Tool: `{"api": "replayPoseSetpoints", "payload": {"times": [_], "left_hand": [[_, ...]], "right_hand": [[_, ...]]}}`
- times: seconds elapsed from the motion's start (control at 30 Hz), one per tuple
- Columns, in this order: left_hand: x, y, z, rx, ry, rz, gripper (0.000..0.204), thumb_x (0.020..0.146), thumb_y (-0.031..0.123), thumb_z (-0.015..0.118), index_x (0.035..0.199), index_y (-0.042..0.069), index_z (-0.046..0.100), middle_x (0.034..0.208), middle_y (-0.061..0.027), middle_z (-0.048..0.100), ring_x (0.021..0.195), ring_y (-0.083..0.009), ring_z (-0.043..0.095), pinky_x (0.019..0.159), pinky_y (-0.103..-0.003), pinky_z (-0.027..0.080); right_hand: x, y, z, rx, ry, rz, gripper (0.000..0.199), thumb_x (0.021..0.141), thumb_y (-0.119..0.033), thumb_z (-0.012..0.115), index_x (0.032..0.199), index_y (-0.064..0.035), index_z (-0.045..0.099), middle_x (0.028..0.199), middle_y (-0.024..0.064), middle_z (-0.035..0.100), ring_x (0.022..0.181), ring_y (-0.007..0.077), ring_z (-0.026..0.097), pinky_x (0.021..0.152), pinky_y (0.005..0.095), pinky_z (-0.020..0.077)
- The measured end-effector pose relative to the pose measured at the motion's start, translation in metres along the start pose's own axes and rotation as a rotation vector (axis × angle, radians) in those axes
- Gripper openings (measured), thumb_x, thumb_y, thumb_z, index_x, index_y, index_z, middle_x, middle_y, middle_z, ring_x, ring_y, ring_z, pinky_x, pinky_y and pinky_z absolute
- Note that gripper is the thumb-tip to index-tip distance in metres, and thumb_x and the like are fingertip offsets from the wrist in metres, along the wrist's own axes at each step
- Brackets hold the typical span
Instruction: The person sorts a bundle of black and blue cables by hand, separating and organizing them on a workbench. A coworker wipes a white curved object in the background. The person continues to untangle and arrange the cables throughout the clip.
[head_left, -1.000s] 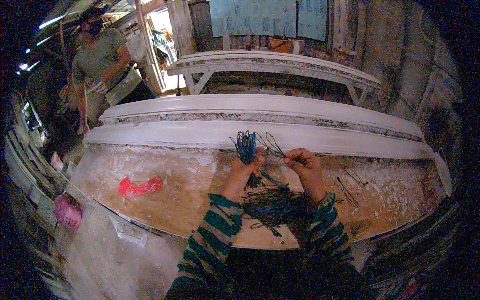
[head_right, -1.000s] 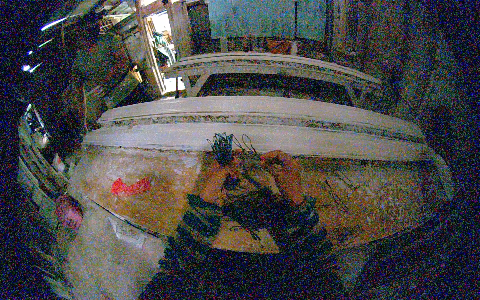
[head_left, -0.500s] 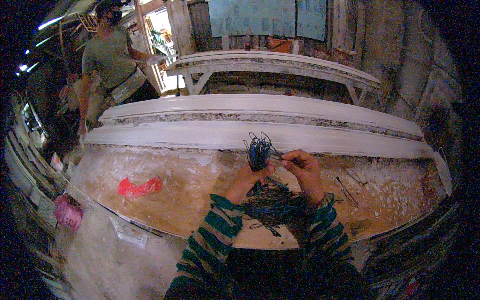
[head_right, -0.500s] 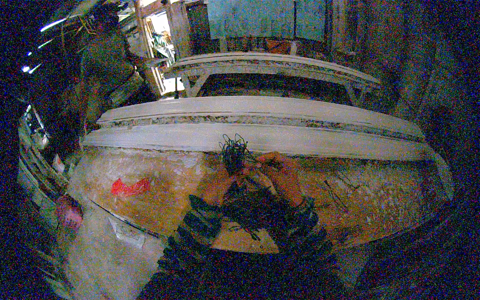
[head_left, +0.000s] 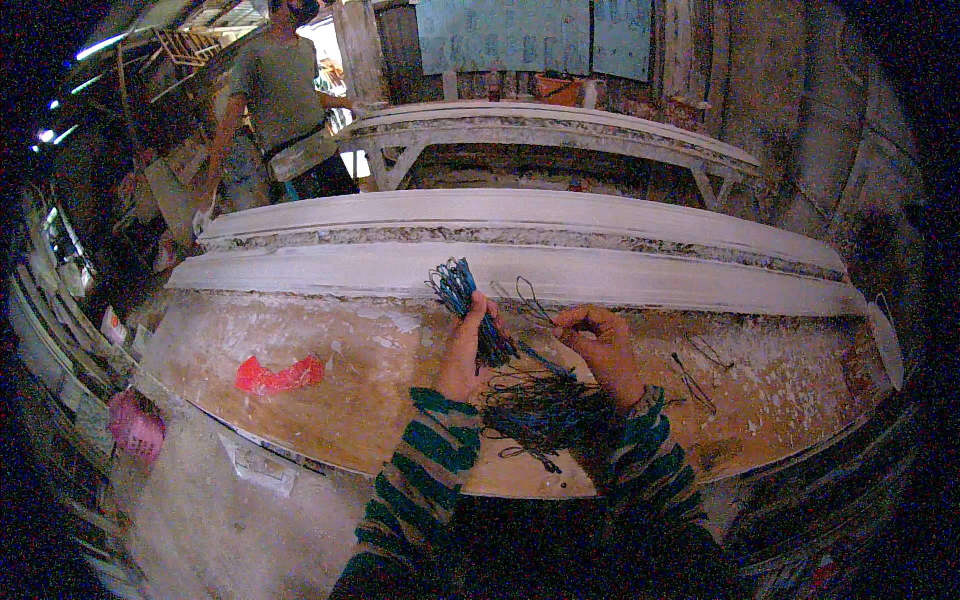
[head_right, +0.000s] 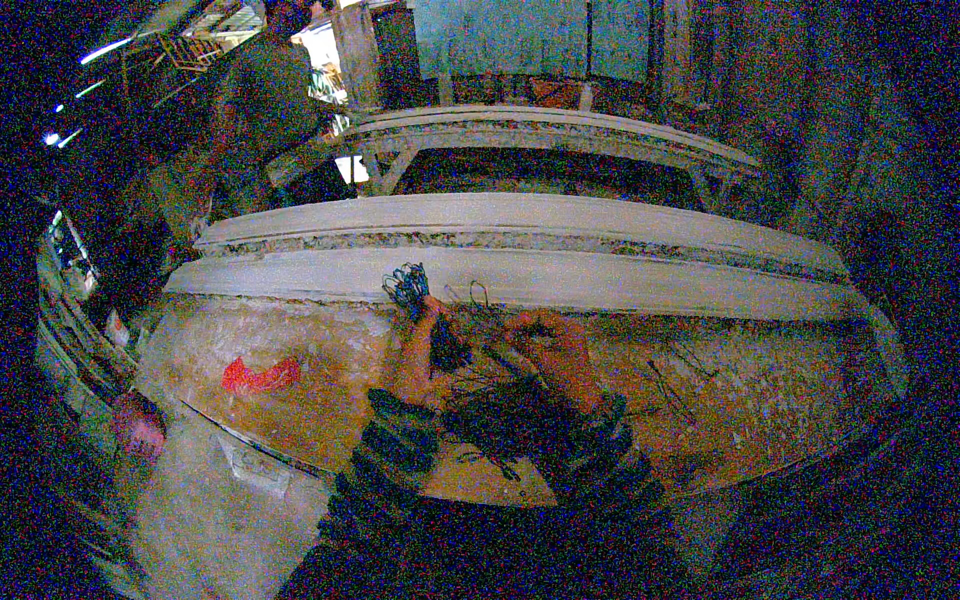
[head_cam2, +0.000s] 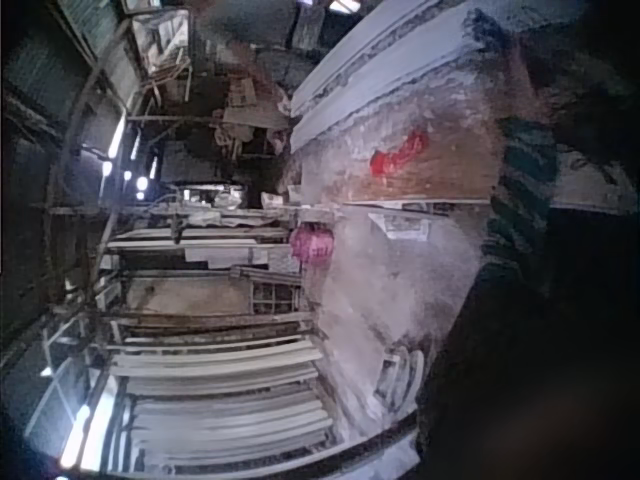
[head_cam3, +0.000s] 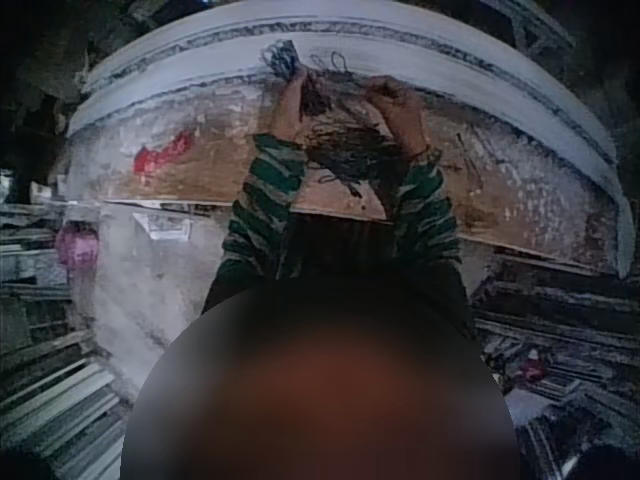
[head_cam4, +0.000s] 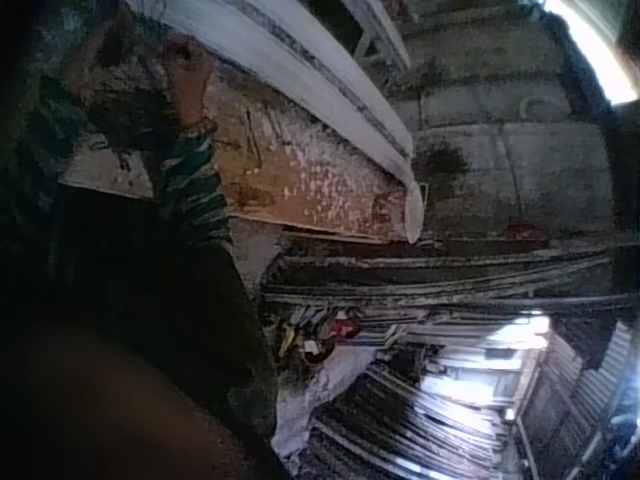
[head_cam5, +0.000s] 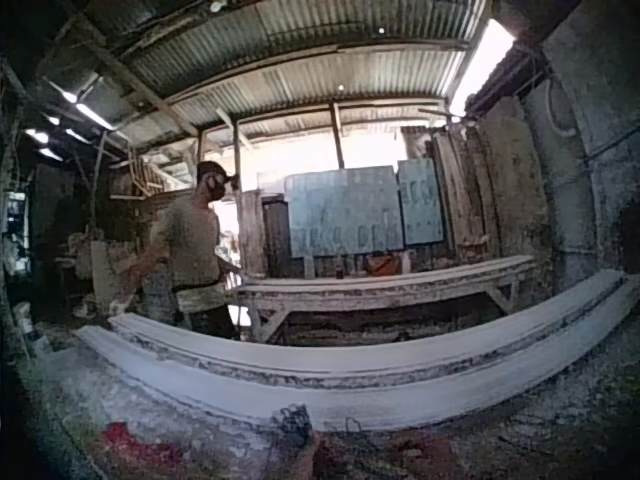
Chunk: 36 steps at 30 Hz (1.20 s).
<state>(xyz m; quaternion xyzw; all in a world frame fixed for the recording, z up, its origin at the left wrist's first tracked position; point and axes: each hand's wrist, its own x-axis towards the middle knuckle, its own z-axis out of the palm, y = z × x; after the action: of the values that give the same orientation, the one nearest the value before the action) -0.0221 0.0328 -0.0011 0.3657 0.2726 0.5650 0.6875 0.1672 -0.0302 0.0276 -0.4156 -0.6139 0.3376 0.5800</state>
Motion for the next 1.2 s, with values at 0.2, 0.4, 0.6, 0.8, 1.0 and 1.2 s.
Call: {"api": "replayPoseSetpoints", "payload": {"times": [0.2, 0.4, 0.6, 0.8, 1.0, 1.2], "left_hand": [[-0.004, 0.0, 0.005, -0.057, -0.142, -0.023, 0.035, 0.086, 0.046, 0.054, 0.083, 0.012, 0.051, 0.068, 0.0026, 0.047, 0.064, -0.0111, 0.05, 0.06, -0.026, 0.044], [-0.015, -0.008, 0.018, -0.024, -0.188, -0.036, 0.029, 0.084, 0.038, 0.06, 0.087, 0.011, 0.051, 0.067, 0.0026, 0.046, 0.061, -0.0104, 0.048, 0.056, -0.025, 0.042], [-0.019, -0.004, 0.023, 0.068, -0.183, -0.025, 0.022, 0.084, 0.029, 0.064, 0.088, 0.011, 0.053, 0.065, 0.0028, 0.049, 0.059, -0.0095, 0.048, 0.052, -0.024, 0.041], [-0.022, 0.0, 0.024, 0.069, -0.107, -0.039, 0.021, 0.083, 0.029, 0.065, 0.085, 0.012, 0.054, 0.067, 0.0031, 0.05, 0.058, -0.0081, 0.049, 0.051, -0.023, 0.041], [-0.017, -0.002, 0.021, 0.095, -0.004, -0.028, 0.023, 0.083, 0.033, 0.064, 0.083, 0.012, 0.056, 0.068, 0.0033, 0.052, 0.059, -0.0077, 0.05, 0.051, -0.023, 0.042], [-0.008, -0.004, 0.013, 0.072, -0.005, 0.078, 0.023, 0.084, 0.032, 0.062, 0.085, 0.01, 0.058, 0.07, 0.0015, 0.056, 0.059, -0.0091, 0.052, 0.053, -0.024, 0.044]], "right_hand": [[0.0, 0.001, 0.002, -0.081, 0.087, -0.042, 0.01, 0.075, -0.002, 0.066, 0.085, -0.0011, 0.064, 0.088, 0.0056, 0.064, 0.085, 0.0147, 0.059, 0.081, 0.029, 0.0467], [-0.002, -0.003, 0.008, -0.065, 0.077, -0.052, 0.01, 0.074, -0.002, 0.067, 0.084, -0.0019, 0.064, 0.087, 0.0052, 0.065, 0.084, 0.0139, 0.06, 0.079, 0.0281, 0.0467], [-0.005, -0.009, 0.016, -0.128, 0.026, -0.046, 0.012, 0.074, -0.003, 0.067, 0.086, -0.0026, 0.064, 0.085, 0.0045, 0.065, 0.082, 0.0129, 0.059, 0.077, 0.027, 0.0463], [-0.005, -0.008, 0.018, -0.143, 0.019, -0.049, 0.015, 0.075, -0.003, 0.067, 0.09, -0.0033, 0.065, 0.086, 0.0043, 0.065, 0.083, 0.0137, 0.059, 0.078, 0.0278, 0.0463], [-0.005, -0.01, 0.018, -0.227, -0.053, -0.082, 0.018, 0.075, -0.003, 0.066, 0.094, -0.002, 0.066, 0.093, 0.0065, 0.066, 0.087, 0.0165, 0.06, 0.081, 0.0292, 0.0466], [-0.004, -0.006, 0.018, -0.34, -0.03, -0.106, 0.019, 0.075, -0.003, 0.065, 0.094, -0.0029, 0.066, 0.091, 0.0081, 0.066, 0.085, 0.0169, 0.061, 0.077, 0.029, 0.0476]]}}
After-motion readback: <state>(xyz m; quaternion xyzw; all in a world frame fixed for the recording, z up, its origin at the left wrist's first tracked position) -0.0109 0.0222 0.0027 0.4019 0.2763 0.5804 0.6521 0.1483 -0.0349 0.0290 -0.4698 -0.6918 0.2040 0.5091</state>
